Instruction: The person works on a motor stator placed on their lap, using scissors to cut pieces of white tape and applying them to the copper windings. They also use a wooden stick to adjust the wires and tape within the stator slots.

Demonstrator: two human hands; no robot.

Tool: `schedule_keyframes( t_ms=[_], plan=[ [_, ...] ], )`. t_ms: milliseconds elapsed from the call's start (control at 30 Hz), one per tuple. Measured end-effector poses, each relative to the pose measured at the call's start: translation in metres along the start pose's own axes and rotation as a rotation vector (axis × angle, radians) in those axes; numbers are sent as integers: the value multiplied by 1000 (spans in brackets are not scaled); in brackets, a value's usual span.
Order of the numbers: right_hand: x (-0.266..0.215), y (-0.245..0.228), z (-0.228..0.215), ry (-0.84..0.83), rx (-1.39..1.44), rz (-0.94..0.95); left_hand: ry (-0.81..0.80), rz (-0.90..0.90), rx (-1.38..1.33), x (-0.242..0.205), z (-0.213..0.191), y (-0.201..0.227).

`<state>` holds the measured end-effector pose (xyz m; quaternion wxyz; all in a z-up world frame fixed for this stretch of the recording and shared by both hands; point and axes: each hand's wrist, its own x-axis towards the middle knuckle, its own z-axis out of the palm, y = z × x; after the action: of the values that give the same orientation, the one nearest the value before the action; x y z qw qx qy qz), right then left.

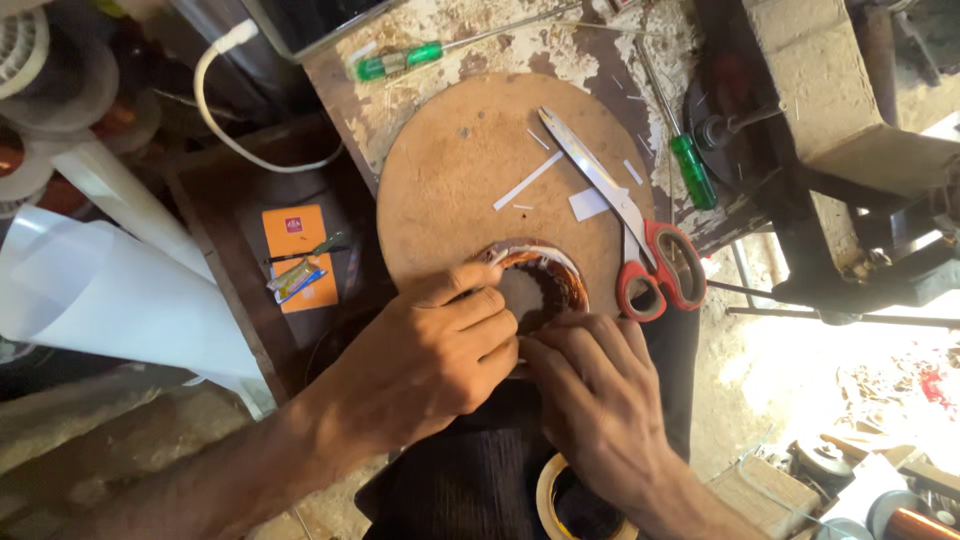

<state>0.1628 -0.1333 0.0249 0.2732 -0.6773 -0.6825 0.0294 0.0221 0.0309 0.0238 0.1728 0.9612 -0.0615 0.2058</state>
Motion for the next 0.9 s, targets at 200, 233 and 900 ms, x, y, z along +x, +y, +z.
schedule_keyframes(
  t_ms=[200,233,900],
  plan=[
    [-4,14,2,37,36,-64,-23,73,-128,-7,8,-21],
    [-6,17,-1,12,62,-72,-18,92,-127,-10,8,-23],
    [0,10,-4,-68,115,87,4,-137,-21,-24,12,7]
  ],
)
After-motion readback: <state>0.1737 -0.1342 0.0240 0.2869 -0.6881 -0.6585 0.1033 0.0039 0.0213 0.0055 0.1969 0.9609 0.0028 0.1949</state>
